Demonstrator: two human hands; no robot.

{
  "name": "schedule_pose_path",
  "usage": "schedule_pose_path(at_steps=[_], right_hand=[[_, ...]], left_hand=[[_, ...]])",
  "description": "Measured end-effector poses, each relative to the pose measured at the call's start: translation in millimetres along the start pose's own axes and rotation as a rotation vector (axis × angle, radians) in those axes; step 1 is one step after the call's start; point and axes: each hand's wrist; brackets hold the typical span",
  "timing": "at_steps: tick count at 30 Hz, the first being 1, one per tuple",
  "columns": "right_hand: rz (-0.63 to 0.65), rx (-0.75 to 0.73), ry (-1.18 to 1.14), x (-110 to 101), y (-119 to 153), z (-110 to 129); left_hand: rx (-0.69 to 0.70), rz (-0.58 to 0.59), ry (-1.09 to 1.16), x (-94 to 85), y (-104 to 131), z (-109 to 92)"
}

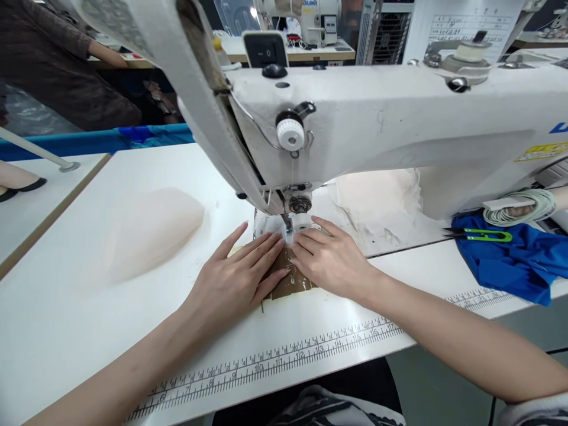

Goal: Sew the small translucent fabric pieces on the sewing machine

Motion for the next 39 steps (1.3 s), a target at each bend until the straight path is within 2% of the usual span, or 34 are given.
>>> schedule_pose_path(at_steps=[13,22,34,37,39], right_hand=[[0.096,0.068,0.055,4,-6,-5],[0.118,0.046,0.114,1,-5,-8],[0.116,0.146,0.176,-1,-5,-18],[0.102,0.146,0.173,-3,-6,-19],[0.097,0.144,0.171,-5,-6,-20]], left_hand=[[-0.091,0.039,0.054,10.9,-4,11],[-0.142,0.045,0.045,15.1,-7,16],[-0.139,0.042,-0.029,10.6,-8,14],[-0.112,0.057,-0.116,2.3,-9,6],[-0.075,0.046,-0.097,-6.6,-9,0]])
Point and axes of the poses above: each hand's wrist, its own y-axis away from the middle knuckle, its own x-axis out of the palm, z = x × y, and after that the axes turned 12 degrees about -z, right-handed
